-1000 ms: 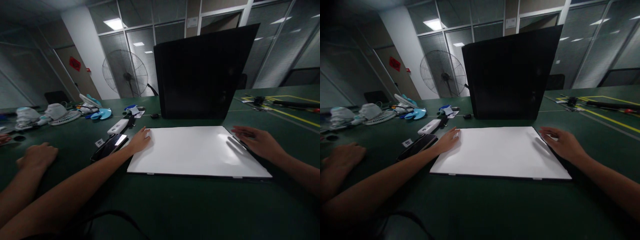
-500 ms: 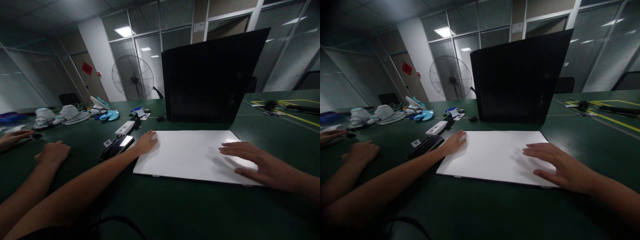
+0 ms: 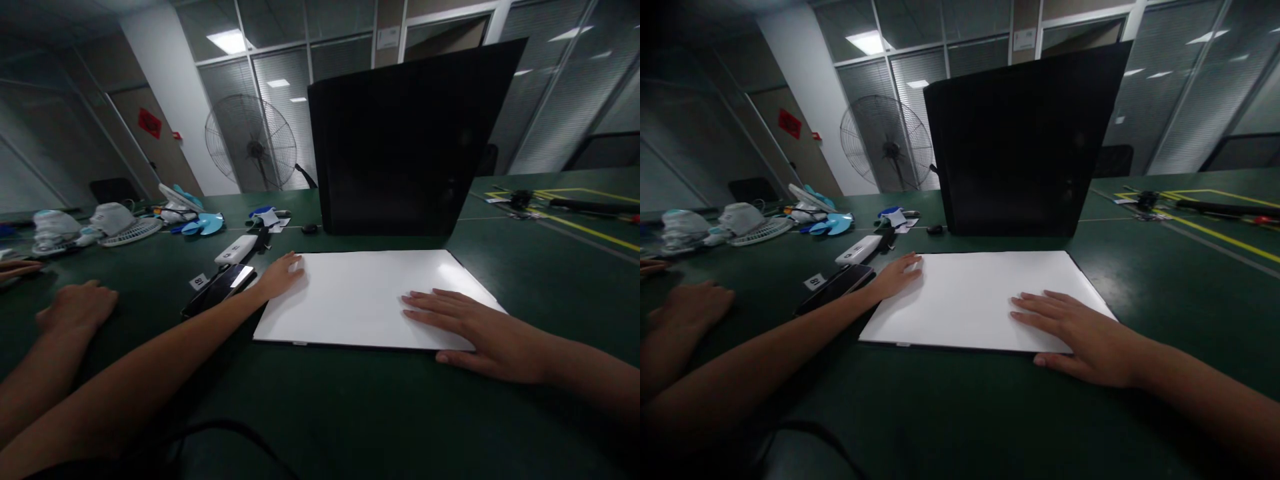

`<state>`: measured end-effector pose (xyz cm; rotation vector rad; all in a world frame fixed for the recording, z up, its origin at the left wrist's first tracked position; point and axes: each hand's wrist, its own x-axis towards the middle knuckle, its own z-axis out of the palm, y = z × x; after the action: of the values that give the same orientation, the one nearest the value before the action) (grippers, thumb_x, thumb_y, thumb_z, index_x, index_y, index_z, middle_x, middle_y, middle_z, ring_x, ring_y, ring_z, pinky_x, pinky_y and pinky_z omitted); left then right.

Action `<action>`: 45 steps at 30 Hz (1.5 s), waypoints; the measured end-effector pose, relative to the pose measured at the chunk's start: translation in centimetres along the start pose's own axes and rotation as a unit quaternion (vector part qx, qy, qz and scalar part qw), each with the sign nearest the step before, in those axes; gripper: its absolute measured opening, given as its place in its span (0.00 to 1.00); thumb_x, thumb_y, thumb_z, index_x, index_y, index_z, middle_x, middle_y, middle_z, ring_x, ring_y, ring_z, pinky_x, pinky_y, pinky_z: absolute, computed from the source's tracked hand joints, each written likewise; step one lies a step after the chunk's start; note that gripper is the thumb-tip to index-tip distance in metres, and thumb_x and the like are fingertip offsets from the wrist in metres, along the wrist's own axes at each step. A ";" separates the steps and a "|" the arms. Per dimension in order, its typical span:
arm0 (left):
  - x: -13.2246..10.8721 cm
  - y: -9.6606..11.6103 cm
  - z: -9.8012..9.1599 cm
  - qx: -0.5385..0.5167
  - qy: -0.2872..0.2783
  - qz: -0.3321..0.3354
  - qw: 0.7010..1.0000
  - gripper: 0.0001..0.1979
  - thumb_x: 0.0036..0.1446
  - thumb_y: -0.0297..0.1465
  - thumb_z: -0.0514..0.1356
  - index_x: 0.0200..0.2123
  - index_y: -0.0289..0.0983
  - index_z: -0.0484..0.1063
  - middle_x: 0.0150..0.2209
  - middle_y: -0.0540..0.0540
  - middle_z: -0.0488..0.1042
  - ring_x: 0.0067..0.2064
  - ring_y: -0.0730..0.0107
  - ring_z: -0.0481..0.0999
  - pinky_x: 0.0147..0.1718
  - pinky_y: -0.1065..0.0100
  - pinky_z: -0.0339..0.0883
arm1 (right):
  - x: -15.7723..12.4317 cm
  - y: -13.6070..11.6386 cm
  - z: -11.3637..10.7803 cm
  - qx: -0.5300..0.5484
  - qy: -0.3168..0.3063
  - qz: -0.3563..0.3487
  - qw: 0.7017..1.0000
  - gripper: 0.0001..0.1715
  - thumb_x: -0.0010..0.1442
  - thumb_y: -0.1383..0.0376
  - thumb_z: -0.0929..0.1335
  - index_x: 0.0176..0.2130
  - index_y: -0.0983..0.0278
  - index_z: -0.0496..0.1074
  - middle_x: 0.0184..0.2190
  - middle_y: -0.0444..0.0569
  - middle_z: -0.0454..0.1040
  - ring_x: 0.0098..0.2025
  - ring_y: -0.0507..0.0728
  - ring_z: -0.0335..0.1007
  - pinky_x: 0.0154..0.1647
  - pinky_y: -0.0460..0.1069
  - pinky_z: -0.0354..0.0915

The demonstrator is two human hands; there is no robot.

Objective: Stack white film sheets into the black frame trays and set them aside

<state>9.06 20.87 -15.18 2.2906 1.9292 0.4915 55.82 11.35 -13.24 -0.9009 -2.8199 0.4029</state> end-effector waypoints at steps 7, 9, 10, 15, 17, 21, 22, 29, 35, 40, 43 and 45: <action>0.0 0.1 0.0 -0.013 0.013 0.003 1.000 0.27 0.67 0.39 0.57 0.66 0.35 0.72 0.72 0.38 0.65 0.71 0.54 0.67 0.70 0.57 0.61 | 0.0 0.0 0.1 -0.016 -0.002 0.002 1.000 0.45 0.67 0.49 0.70 0.76 0.42 0.52 0.76 0.44 0.53 0.75 0.70 0.53 0.74 0.74 0.52; -0.1 0.1 0.0 -0.010 0.019 0.008 1.000 0.27 0.67 0.38 0.57 0.65 0.35 0.73 0.71 0.38 0.66 0.71 0.55 0.67 0.72 0.57 0.57 | 0.0 0.1 0.1 -0.027 -0.003 -0.002 1.000 0.45 0.67 0.49 0.70 0.76 0.42 0.52 0.76 0.44 0.54 0.75 0.70 0.54 0.73 0.74 0.54; -0.1 0.1 0.0 -0.009 0.022 0.010 1.000 0.26 0.67 0.38 0.57 0.65 0.36 0.73 0.71 0.38 0.67 0.71 0.55 0.67 0.72 0.58 0.55 | 0.0 0.1 0.1 -0.033 -0.006 -0.005 0.999 0.45 0.68 0.49 0.70 0.76 0.42 0.52 0.76 0.44 0.54 0.75 0.70 0.54 0.73 0.74 0.55; 0.1 -0.2 0.1 -0.016 0.033 0.011 0.999 0.25 0.66 0.39 0.58 0.62 0.37 0.77 0.69 0.41 0.71 0.69 0.56 0.70 0.70 0.61 0.59 | 0.0 -0.2 0.1 -0.052 -0.007 0.002 0.999 0.43 0.68 0.46 0.69 0.75 0.42 0.54 0.75 0.44 0.56 0.74 0.70 0.56 0.71 0.74 0.59; 0.2 -0.3 0.1 -0.021 0.037 0.004 0.999 0.24 0.65 0.39 0.58 0.61 0.38 0.78 0.67 0.43 0.73 0.68 0.54 0.72 0.67 0.62 0.63 | 0.1 -0.4 0.2 -0.045 0.012 0.011 0.999 0.45 0.64 0.44 0.71 0.74 0.43 0.57 0.74 0.45 0.58 0.73 0.71 0.58 0.70 0.73 0.61; 0.3 -0.4 -0.1 -0.026 0.039 -0.007 0.999 0.23 0.64 0.39 0.59 0.59 0.41 0.80 0.67 0.45 0.73 0.65 0.50 0.75 0.65 0.58 0.66 | 0.3 -0.5 0.5 -0.040 0.063 0.013 0.997 0.46 0.60 0.43 0.75 0.72 0.47 0.65 0.71 0.48 0.65 0.70 0.70 0.64 0.67 0.69 0.66; 0.3 -0.4 -0.2 -0.026 0.037 -0.006 0.999 0.24 0.64 0.39 0.59 0.60 0.41 0.79 0.67 0.45 0.73 0.66 0.49 0.74 0.66 0.58 0.65 | 0.3 -0.5 0.6 -0.049 0.081 0.003 0.995 0.43 0.61 0.44 0.75 0.70 0.49 0.67 0.70 0.50 0.67 0.68 0.69 0.66 0.66 0.68 0.68; -0.1 -0.2 -0.9 -0.065 0.015 0.006 0.998 0.29 0.64 0.44 0.57 0.64 0.39 0.75 0.69 0.41 0.71 0.69 0.49 0.70 0.70 0.53 0.59 | -0.1 -1.5 -0.4 -0.241 0.238 -0.250 0.907 0.18 0.65 0.66 0.74 0.55 0.66 0.77 0.52 0.53 0.81 0.53 0.60 0.78 0.51 0.57 0.77; 0.3 -0.5 -0.9 -0.160 0.021 0.031 0.986 0.28 0.68 0.44 0.52 0.64 0.38 0.73 0.67 0.40 0.73 0.68 0.53 0.72 0.70 0.51 0.60 | -1.9 -0.3 -2.9 -0.364 0.258 -0.326 0.833 0.14 0.70 0.71 0.67 0.52 0.68 0.78 0.49 0.55 0.82 0.50 0.58 0.80 0.45 0.53 0.79; 0.1 -0.1 -1.1 -0.193 -0.016 0.084 0.977 0.29 0.65 0.41 0.57 0.66 0.37 0.70 0.68 0.38 0.72 0.69 0.53 0.70 0.70 0.47 0.60 | -4.1 2.8 -4.8 -0.402 0.281 -0.290 0.822 0.17 0.71 0.70 0.68 0.57 0.67 0.76 0.54 0.57 0.81 0.54 0.58 0.79 0.50 0.53 0.78; -0.3 0.4 -1.0 -0.149 -0.029 0.132 0.979 0.33 0.60 0.40 0.63 0.68 0.41 0.69 0.70 0.40 0.69 0.71 0.48 0.68 0.71 0.43 0.57 | -5.0 3.8 -5.7 -0.392 0.323 -0.231 0.830 0.24 0.69 0.70 0.70 0.62 0.64 0.74 0.56 0.56 0.80 0.56 0.59 0.78 0.55 0.54 0.76; -0.5 0.7 -1.0 -0.117 -0.022 0.165 0.979 0.33 0.60 0.41 0.64 0.68 0.43 0.70 0.70 0.41 0.69 0.70 0.46 0.68 0.71 0.41 0.57 | -5.2 4.1 -5.8 -0.387 0.344 -0.204 0.831 0.30 0.65 0.72 0.73 0.65 0.62 0.71 0.55 0.55 0.81 0.56 0.59 0.79 0.56 0.54 0.76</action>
<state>9.35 20.10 -14.15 2.4438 1.3875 0.6556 63.55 12.75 -9.27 -0.3553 -2.3082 -0.9866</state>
